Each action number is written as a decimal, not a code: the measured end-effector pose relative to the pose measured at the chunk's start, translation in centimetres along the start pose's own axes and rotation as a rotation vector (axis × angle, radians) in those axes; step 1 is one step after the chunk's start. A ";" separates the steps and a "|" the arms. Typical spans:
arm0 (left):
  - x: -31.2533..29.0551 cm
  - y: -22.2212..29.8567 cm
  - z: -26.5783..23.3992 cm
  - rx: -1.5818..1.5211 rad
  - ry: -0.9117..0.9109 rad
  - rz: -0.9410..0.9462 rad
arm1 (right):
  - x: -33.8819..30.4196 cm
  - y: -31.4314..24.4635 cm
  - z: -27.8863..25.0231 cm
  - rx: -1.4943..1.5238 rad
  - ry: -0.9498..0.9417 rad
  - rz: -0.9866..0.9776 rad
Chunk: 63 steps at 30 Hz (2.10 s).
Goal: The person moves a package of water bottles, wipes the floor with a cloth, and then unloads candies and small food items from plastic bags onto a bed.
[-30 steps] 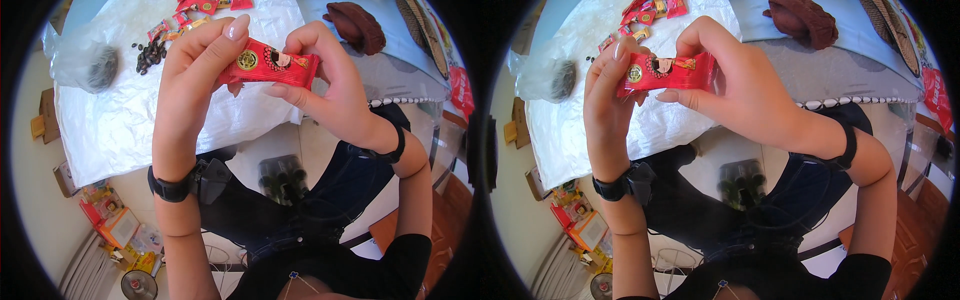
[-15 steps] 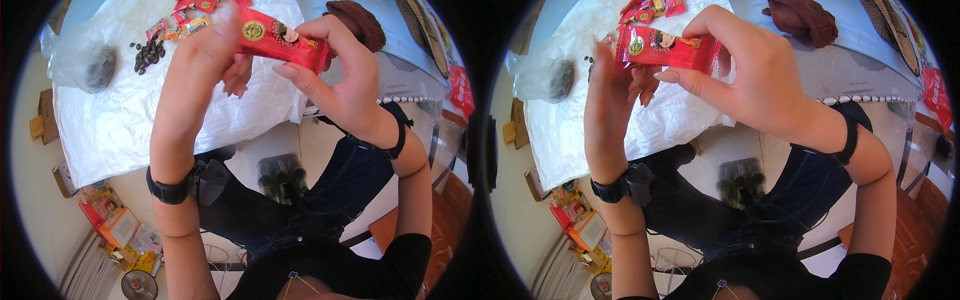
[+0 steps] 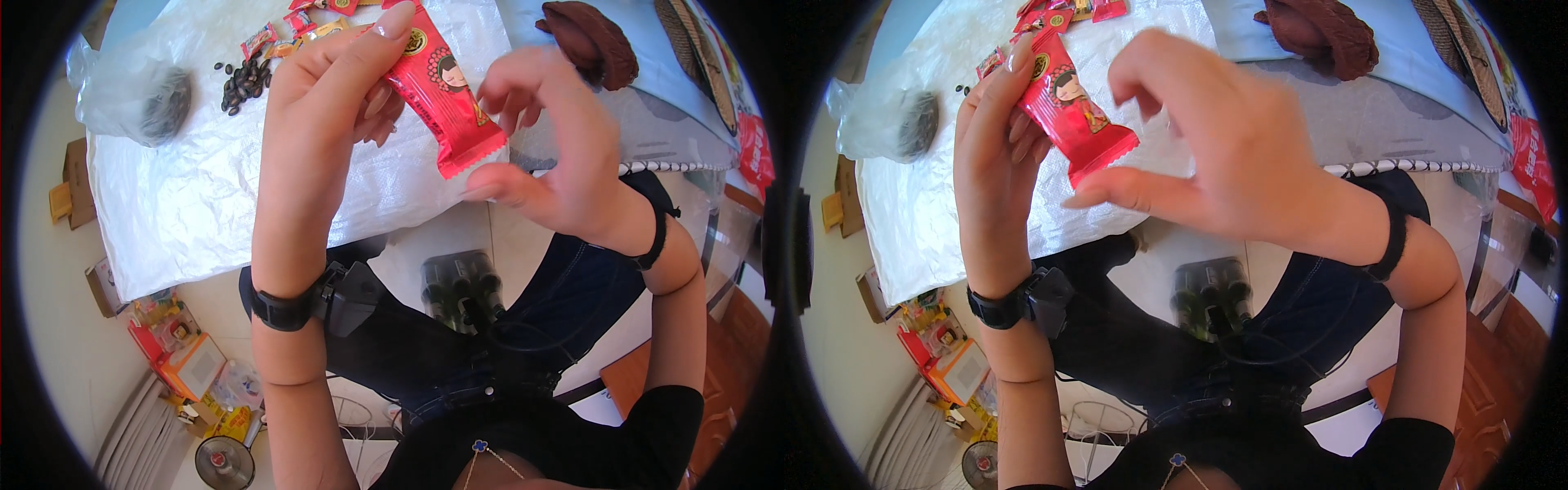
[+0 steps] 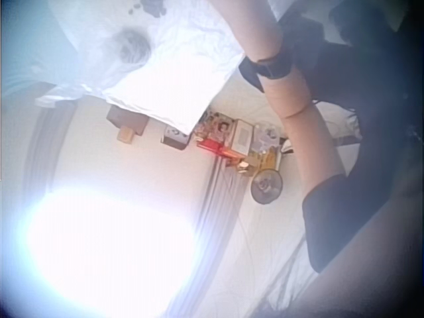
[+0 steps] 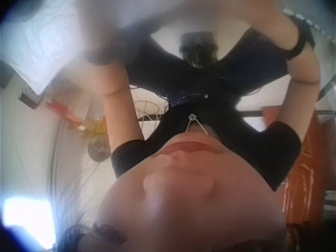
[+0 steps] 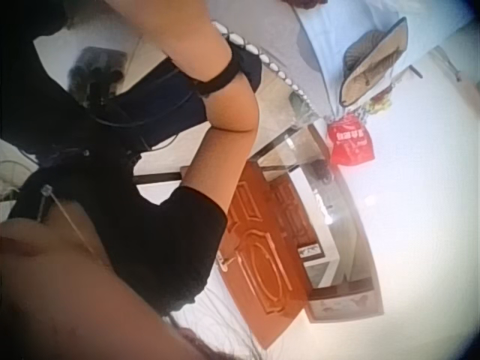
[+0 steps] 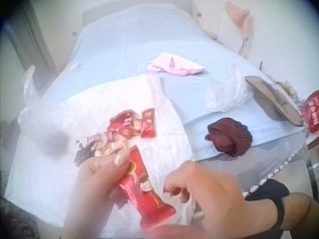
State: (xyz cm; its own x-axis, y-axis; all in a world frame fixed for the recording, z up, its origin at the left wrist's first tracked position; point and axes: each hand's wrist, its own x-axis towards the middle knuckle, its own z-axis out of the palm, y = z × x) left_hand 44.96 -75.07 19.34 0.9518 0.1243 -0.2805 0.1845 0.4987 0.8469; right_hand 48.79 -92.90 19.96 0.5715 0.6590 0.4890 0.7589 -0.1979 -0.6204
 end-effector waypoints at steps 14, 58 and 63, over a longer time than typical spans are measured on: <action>0.0 -0.5 1.5 0.444 -0.245 0.101 | 0.2 0.0 0.3 -0.112 -0.120 0.102; -1.8 0.6 1.6 0.339 -0.543 0.316 | 0.0 1.2 -2.7 0.331 -0.048 0.072; -1.3 0.7 0.8 0.312 -0.442 0.405 | 0.5 0.9 -2.4 0.288 -0.061 0.044</action>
State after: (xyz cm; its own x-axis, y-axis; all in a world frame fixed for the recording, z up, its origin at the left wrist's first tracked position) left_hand 44.07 -75.53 20.62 0.9594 -0.1462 0.2413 -0.2089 0.2068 0.9558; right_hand 50.50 -94.43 21.12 0.5754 0.6982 0.4259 0.6094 -0.0187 -0.7927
